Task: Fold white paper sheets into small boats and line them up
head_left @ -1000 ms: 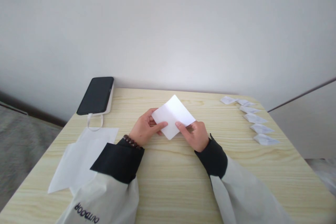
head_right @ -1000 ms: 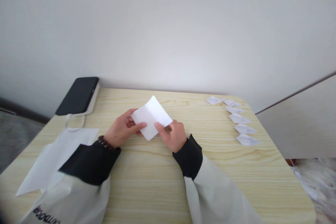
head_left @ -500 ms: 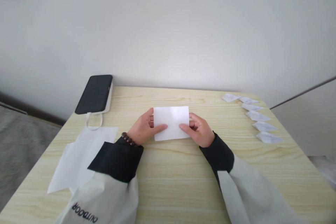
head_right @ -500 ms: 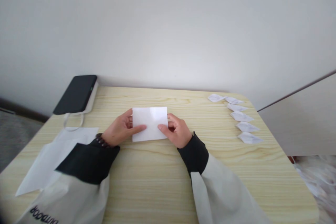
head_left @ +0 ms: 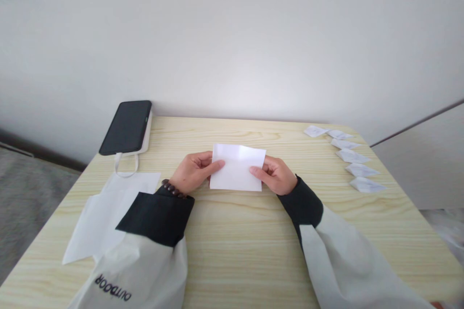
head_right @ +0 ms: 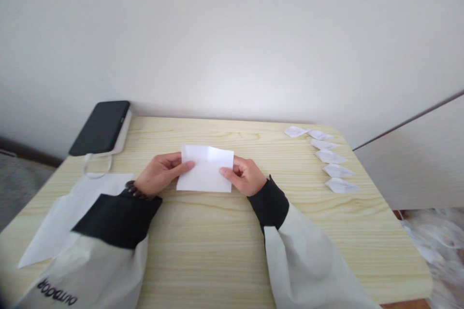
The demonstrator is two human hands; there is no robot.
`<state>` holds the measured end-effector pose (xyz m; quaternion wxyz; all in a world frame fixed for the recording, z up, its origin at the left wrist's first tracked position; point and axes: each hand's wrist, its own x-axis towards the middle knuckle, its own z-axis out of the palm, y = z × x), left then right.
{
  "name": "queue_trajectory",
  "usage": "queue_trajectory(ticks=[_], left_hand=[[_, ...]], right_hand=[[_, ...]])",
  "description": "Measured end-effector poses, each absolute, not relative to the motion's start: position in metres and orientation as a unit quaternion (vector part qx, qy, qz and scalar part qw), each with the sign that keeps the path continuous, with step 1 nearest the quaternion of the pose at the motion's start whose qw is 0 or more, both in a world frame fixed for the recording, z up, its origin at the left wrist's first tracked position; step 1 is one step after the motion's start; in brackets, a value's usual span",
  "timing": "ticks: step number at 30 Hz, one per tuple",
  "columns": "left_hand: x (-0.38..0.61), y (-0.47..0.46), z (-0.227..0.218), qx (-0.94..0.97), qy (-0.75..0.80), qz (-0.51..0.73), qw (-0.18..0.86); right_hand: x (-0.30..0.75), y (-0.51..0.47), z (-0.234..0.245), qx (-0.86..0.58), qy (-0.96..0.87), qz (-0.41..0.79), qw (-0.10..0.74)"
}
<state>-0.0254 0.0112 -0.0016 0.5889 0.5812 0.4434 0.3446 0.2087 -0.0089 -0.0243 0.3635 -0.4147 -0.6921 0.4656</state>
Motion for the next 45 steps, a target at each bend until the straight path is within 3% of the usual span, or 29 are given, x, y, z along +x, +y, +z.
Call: queue_trajectory(ticks=[4, 11, 15, 21, 26, 32, 45], left_hand=[[-0.027, 0.011, -0.004, 0.596, 0.444, 0.339, 0.577], [-0.024, 0.010, 0.004, 0.461, 0.369, 0.336, 0.734], [-0.020, 0.007, 0.005, 0.549, 0.424, 0.303, 0.654], [-0.019, 0.007, 0.004, 0.568, 0.445, 0.346, 0.600], [-0.018, 0.007, 0.006, 0.587, 0.448, 0.332, 0.587], [-0.017, 0.007, 0.005, 0.652, 0.509, 0.298, 0.477], [-0.017, 0.008, 0.005, 0.631, 0.519, 0.305, 0.490]], right_hand=[[0.209, -0.009, -0.022, -0.398, -0.712, 0.431, 0.387], [0.209, -0.009, -0.022, -0.370, -0.695, 0.481, 0.387], [0.208, -0.008, -0.021, -0.373, -0.719, 0.447, 0.379], [0.211, -0.008, -0.018, -0.359, -0.681, 0.511, 0.382], [0.202, -0.009, -0.019, -0.467, -0.686, 0.397, 0.392], [0.196, -0.011, -0.022, -0.486, -0.691, 0.381, 0.376], [0.198, -0.010, -0.021, -0.483, -0.682, 0.415, 0.360]])
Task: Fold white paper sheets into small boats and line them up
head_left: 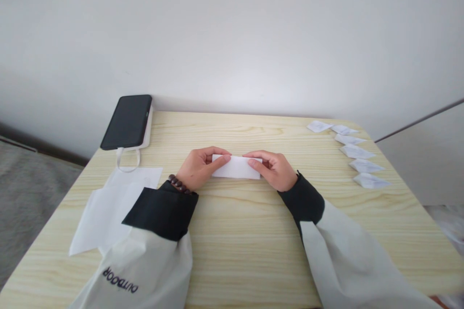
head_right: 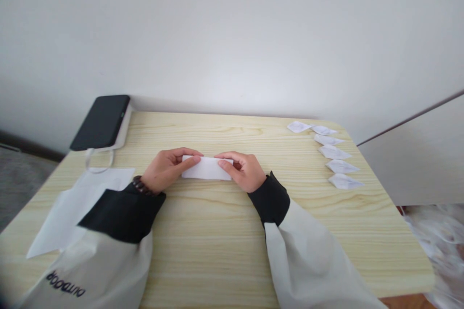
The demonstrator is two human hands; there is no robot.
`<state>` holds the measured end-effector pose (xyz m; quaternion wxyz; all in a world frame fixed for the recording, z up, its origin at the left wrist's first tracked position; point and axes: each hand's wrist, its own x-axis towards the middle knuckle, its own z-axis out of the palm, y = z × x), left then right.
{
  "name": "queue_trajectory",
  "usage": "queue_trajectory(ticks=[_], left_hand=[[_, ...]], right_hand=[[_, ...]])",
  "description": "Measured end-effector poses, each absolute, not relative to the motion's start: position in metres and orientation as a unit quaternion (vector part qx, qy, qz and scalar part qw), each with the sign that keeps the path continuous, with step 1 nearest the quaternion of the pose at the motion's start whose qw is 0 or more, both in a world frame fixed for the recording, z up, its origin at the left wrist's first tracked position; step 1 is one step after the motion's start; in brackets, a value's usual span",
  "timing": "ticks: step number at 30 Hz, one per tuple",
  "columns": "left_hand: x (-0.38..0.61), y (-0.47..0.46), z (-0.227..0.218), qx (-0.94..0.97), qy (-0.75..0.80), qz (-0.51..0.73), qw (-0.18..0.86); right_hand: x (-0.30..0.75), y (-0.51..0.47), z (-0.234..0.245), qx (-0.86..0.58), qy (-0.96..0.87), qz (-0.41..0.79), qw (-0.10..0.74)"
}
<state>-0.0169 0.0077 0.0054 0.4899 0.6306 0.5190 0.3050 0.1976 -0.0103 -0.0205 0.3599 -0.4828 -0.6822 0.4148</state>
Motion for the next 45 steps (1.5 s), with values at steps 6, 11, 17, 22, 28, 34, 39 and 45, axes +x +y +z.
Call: queue_trajectory(ticks=[6, 11, 17, 22, 28, 34, 39, 45], left_hand=[[-0.019, 0.008, 0.005, 0.633, 0.524, 0.298, 0.485], [-0.019, 0.009, 0.005, 0.634, 0.525, 0.300, 0.483], [-0.019, 0.008, 0.006, 0.621, 0.525, 0.302, 0.498], [-0.018, 0.008, 0.006, 0.624, 0.519, 0.304, 0.499], [-0.019, 0.009, 0.005, 0.621, 0.523, 0.296, 0.503], [-0.021, 0.011, 0.005, 0.607, 0.522, 0.298, 0.520], [-0.017, 0.007, 0.008, 0.606, 0.540, 0.295, 0.504], [-0.005, -0.003, 0.005, 0.618, 0.532, 0.331, 0.474]], right_hand=[[0.197, -0.011, -0.017, -0.480, -0.675, 0.432, 0.357], [0.197, -0.011, -0.016, -0.478, -0.679, 0.429, 0.356], [0.197, -0.011, -0.014, -0.479, -0.683, 0.430, 0.346], [0.198, -0.011, -0.015, -0.476, -0.690, 0.423, 0.344], [0.200, -0.010, -0.016, -0.474, -0.692, 0.425, 0.341], [0.201, -0.010, -0.015, -0.470, -0.697, 0.426, 0.333], [0.199, -0.010, -0.015, -0.482, -0.709, 0.391, 0.335], [0.180, -0.017, -0.013, -0.486, -0.721, 0.254, 0.424]])
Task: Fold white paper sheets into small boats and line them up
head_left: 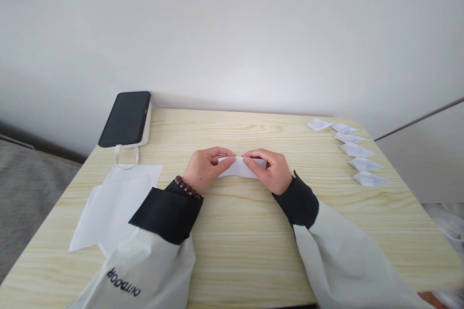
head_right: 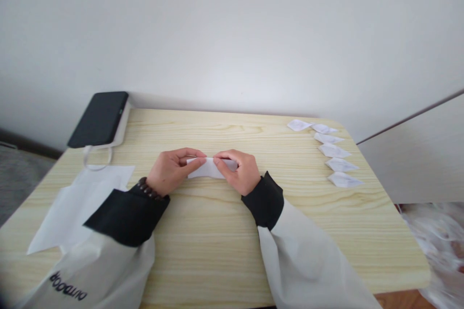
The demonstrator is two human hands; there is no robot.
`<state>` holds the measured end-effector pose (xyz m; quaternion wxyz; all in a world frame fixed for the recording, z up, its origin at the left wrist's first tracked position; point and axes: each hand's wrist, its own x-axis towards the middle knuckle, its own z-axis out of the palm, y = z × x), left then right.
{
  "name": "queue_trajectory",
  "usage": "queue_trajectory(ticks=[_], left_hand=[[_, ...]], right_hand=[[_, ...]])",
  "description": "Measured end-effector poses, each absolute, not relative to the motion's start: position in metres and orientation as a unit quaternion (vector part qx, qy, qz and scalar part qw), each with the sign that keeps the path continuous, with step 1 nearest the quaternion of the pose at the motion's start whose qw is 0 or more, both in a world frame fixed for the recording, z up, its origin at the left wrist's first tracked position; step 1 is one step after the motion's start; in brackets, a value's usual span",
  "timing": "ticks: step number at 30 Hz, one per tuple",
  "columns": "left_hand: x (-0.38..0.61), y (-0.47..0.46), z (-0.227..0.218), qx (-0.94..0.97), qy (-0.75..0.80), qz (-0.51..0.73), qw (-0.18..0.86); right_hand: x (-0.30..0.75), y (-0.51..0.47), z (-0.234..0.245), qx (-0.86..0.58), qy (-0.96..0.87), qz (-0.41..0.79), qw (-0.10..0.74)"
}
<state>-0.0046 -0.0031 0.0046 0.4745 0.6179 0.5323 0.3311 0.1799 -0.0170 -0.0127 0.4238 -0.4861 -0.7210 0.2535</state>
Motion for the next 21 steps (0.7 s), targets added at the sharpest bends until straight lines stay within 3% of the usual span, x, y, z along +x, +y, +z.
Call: queue_trajectory(ticks=[8, 21], left_hand=[[0.001, -0.006, 0.002, 0.658, 0.495, 0.355, 0.442], [-0.018, 0.006, 0.009, 0.607, 0.572, 0.340, 0.434]], right_hand=[[0.171, -0.019, -0.013, -0.434, -0.755, 0.160, 0.464], [0.208, -0.002, -0.017, -0.431, -0.791, 0.192, 0.390]])
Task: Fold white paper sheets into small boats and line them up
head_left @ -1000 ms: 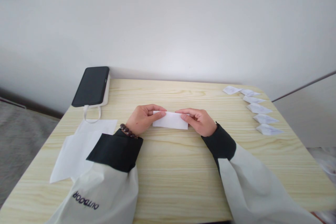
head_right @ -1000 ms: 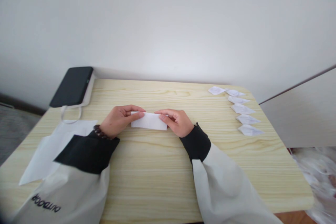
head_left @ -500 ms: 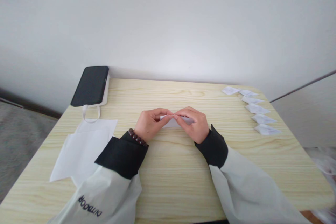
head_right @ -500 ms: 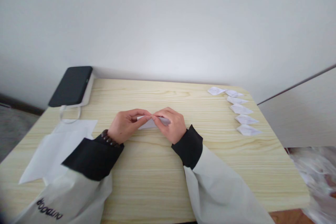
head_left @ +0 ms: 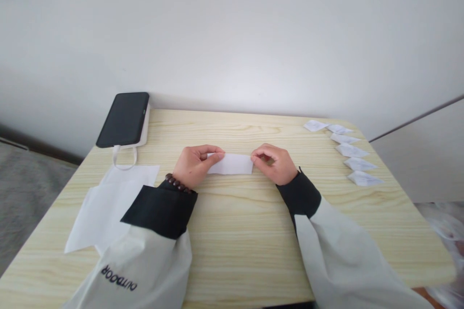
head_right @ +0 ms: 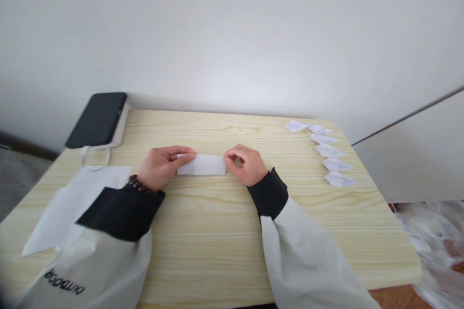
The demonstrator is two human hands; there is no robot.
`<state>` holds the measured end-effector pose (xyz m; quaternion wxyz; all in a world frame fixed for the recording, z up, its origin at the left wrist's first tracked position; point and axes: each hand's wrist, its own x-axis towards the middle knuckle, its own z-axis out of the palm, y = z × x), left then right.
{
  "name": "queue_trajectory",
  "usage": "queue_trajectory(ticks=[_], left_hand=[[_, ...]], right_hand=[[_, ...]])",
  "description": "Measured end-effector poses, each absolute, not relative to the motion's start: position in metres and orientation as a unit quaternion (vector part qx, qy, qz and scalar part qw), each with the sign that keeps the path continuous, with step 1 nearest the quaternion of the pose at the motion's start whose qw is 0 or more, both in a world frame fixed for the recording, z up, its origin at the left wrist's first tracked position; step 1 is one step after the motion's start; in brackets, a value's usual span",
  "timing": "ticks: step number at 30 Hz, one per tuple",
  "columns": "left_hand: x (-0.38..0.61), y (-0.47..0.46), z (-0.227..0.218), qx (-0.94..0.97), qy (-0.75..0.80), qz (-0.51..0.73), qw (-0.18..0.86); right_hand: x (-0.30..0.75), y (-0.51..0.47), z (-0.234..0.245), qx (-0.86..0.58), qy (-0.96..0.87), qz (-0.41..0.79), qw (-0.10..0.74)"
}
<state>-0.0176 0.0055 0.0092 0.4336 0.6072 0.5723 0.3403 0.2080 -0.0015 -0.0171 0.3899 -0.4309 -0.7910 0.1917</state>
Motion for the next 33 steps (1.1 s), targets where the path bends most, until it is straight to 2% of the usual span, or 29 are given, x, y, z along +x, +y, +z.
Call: queue_trajectory(ticks=[10, 18, 25, 29, 33], left_hand=[[-0.013, 0.004, 0.006, 0.636, 0.537, 0.285, 0.476], [-0.016, 0.006, 0.005, 0.648, 0.547, 0.271, 0.455], [-0.022, 0.011, 0.003, 0.564, 0.544, 0.313, 0.536], [-0.013, 0.006, 0.000, 0.617, 0.530, 0.325, 0.483], [-0.005, 0.002, 0.002, 0.729, 0.505, 0.253, 0.385]], right_hand=[[0.197, -0.008, -0.014, -0.434, -0.788, 0.220, 0.378], [0.196, -0.009, -0.016, -0.434, -0.794, 0.203, 0.375], [0.212, -0.002, -0.019, -0.466, -0.775, 0.190, 0.382], [0.207, -0.004, -0.019, -0.446, -0.803, 0.195, 0.345], [0.194, -0.010, -0.016, -0.451, -0.795, 0.201, 0.351]])
